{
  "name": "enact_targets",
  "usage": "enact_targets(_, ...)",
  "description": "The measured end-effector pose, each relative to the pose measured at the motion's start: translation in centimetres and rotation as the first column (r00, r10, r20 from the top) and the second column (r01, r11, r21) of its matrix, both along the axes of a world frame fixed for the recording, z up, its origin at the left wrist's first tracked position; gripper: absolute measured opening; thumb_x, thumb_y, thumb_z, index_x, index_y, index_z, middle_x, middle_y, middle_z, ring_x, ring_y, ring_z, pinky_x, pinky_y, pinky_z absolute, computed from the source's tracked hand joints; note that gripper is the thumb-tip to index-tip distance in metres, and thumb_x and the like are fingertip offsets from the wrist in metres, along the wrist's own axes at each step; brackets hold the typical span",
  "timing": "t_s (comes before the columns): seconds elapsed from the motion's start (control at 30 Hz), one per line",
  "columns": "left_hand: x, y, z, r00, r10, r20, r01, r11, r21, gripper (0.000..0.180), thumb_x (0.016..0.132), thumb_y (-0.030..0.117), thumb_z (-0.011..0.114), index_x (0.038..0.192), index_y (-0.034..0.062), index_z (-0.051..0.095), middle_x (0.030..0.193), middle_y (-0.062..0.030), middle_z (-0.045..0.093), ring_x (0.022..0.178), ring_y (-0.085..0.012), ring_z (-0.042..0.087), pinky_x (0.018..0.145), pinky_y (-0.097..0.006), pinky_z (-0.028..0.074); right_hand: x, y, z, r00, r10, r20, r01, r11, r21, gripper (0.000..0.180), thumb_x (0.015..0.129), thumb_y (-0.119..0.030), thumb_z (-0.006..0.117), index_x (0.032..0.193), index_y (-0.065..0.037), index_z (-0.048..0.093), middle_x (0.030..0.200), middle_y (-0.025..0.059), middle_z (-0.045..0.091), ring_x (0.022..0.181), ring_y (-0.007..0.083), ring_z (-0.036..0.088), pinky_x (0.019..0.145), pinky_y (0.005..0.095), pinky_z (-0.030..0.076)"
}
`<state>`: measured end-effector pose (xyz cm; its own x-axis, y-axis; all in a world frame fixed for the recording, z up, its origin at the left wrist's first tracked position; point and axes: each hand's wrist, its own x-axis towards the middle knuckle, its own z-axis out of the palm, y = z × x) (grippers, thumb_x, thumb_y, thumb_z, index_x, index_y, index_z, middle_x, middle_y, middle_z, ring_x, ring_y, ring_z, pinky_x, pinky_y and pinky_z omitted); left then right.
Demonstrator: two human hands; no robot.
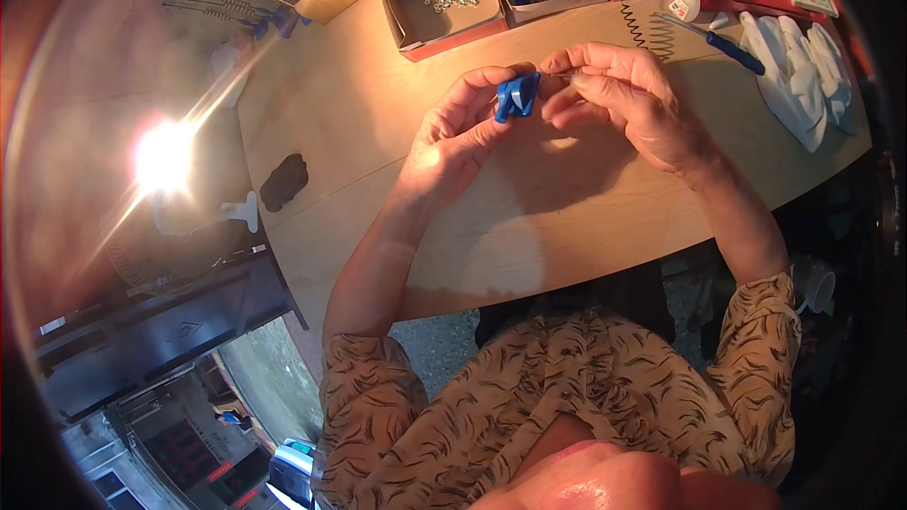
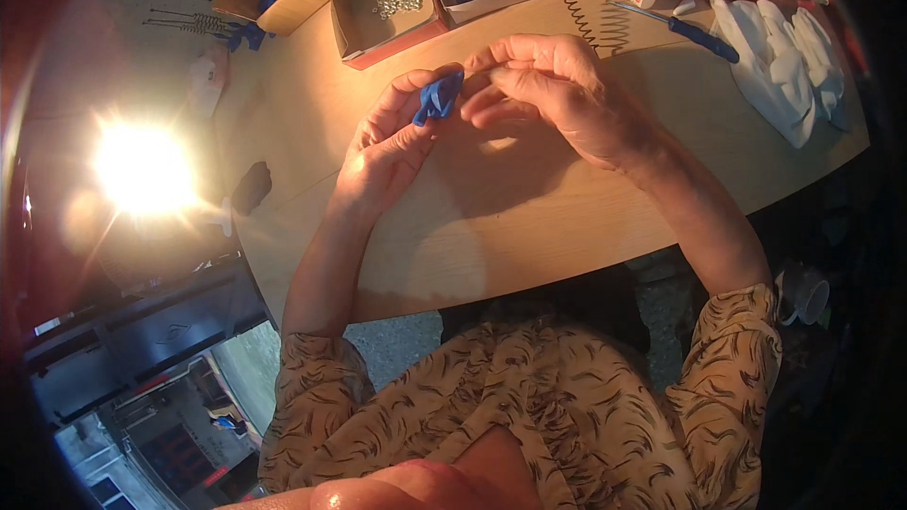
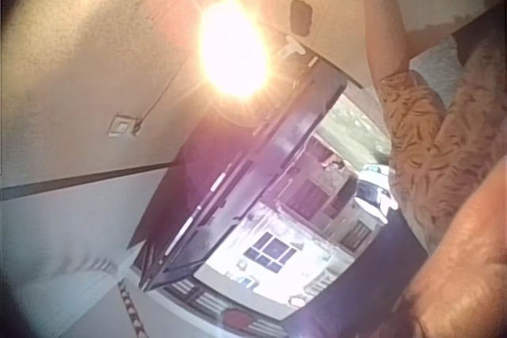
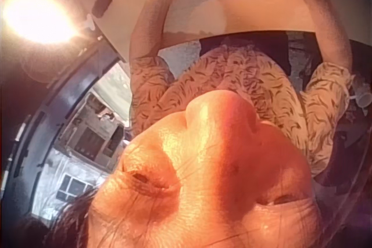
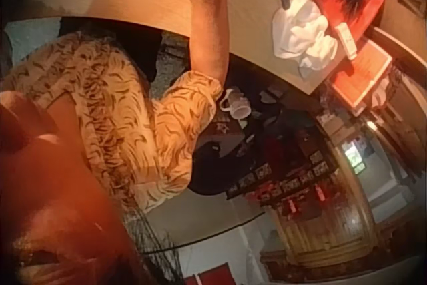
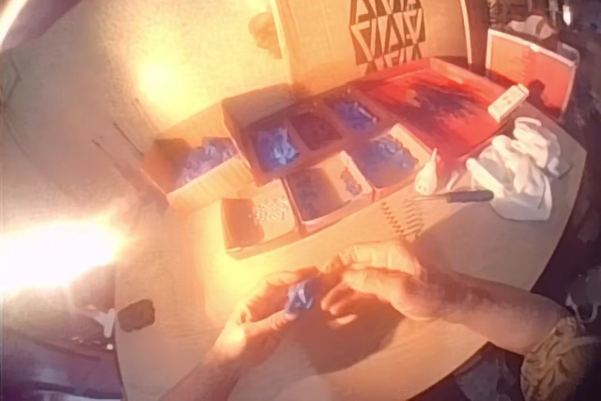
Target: Assembling small electronic or mechanical components using a screwdriver.
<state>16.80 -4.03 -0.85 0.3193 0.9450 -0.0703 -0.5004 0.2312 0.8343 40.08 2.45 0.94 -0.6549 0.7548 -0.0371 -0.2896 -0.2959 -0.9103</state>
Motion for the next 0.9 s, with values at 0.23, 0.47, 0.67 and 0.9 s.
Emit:
enact_targets(0.23,0.0,0.0,0.4,1.000,0.003,0.021,-0.003,1.000,-0.014,0.041,0.097,0.004,0.063,0.136,0.0026,0.051,0.144,-0.0110,0.053,0.131,-0.0187,0.050,0.115,-0.034,0.036,0.3,0.5,-0.4,0.999,0.001,0.043,-0.006,0.993,0.115,0.028,0.104,-0.013,0.049,0.118,0.009,0.059,0.111,0.0164,0.067,0.100,0.0203,0.070,0.091,0.0289,0.058)
enact_targets(0.47,-0.2,0.1,-0.1,0.999,-0.019,-0.043,0.021,0.999,0.036,0.044,0.096,0.005,0.063,0.138,0.0065,0.051,0.149,-0.0074,0.048,0.128,-0.0122,0.050,0.103,-0.026,0.042,0.7,0.5,1.0,0.987,-0.013,0.158,0.010,1.000,0.021,0.024,0.102,-0.017,0.058,0.110,0.005,0.062,0.088,0.0141,0.071,0.076,0.0181,0.072,0.069,0.0276,0.059)
enact_targets(0.67,-0.2,-0.1,-0.1,0.998,-0.035,-0.052,0.038,0.998,0.052,0.043,0.096,0.007,0.063,0.137,0.0076,0.052,0.151,-0.0071,0.046,0.136,-0.0169,0.045,0.111,-0.031,0.037,0.2,0.5,0.2,0.992,-0.057,0.110,0.049,0.996,0.075,0.022,0.099,-0.020,0.064,0.102,0.002,0.064,0.086,0.0134,0.071,0.073,0.0170,0.070,0.067,0.0277,0.058)
enact_targets(0.9,-0.4,-0.3,-0.4,0.997,-0.034,-0.069,0.035,0.999,0.013,0.042,0.097,0.009,0.063,0.137,0.0071,0.051,0.145,-0.0062,0.051,0.132,-0.0173,0.048,0.111,-0.033,0.038,0.1,0.2,0.4,0.994,-0.049,0.099,0.042,0.996,0.073,0.020,0.099,-0.013,0.062,0.109,0.004,0.065,0.094,0.0139,0.072,0.082,0.0178,0.072,0.074,0.0276,0.059)
